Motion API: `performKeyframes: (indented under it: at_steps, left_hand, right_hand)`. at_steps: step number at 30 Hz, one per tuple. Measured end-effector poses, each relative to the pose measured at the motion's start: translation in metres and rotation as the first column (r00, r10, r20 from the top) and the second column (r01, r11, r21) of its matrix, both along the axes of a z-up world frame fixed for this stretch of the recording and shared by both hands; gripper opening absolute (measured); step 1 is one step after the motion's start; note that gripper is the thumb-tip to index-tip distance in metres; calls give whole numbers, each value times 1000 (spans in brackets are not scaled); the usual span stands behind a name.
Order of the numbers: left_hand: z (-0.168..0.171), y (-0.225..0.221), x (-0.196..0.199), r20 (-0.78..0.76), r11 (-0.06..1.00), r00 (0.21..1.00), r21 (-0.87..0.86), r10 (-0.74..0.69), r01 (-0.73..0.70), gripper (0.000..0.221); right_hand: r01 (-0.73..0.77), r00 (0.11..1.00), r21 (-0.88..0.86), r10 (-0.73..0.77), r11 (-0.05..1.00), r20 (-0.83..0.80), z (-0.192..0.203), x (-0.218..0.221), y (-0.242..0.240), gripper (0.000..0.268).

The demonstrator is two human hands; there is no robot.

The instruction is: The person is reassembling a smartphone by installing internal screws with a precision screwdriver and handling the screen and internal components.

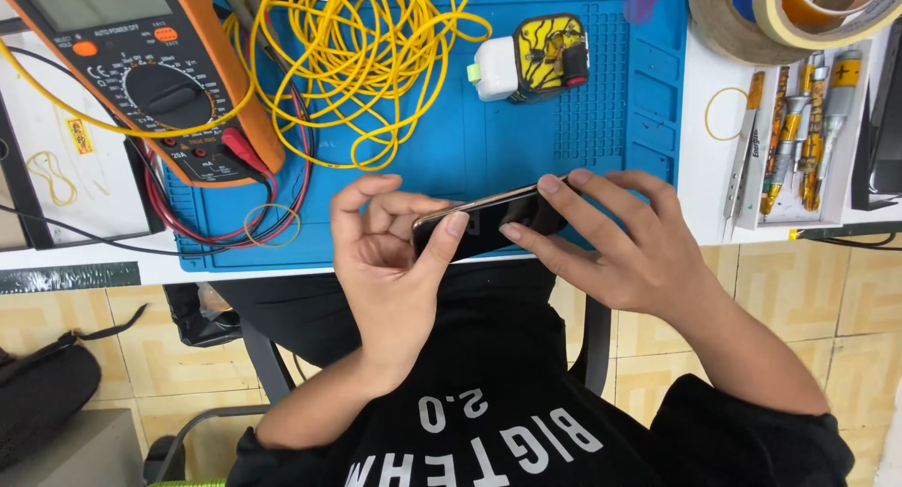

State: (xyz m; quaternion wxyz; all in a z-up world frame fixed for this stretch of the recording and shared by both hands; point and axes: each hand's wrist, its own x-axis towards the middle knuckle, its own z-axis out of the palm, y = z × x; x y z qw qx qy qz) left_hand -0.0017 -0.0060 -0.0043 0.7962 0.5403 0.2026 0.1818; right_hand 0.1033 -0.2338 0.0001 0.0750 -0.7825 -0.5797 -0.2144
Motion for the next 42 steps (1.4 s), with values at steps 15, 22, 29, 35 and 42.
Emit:
performKeyframes:
  at_steps: [15,22,29,35,42]
  left_hand:
    - [-1,5,-5,126,995,987,49,-97,91,59]
    - [-7,10,-5,208,986,967,105,-147,127,58]
    - [-14,8,-6,274,988,953,123,-128,97,51]
    - [-24,18,-11,334,965,918,218,-215,147,63]
    - [-18,33,-6,179,895,928,376,-326,242,44]
  right_hand:
    - [10,841,280,143,960,-521,-5,5,7,44]
    - [146,573,352,211,924,-792,12,4,39,16]
    - [153,654,388,201,909,-730,9,-6,42,13]
    - [97,767,462,230,881,-599,-4,-13,40,11]
    - [57,835,535,254,843,-489,-21,-17,42,10]
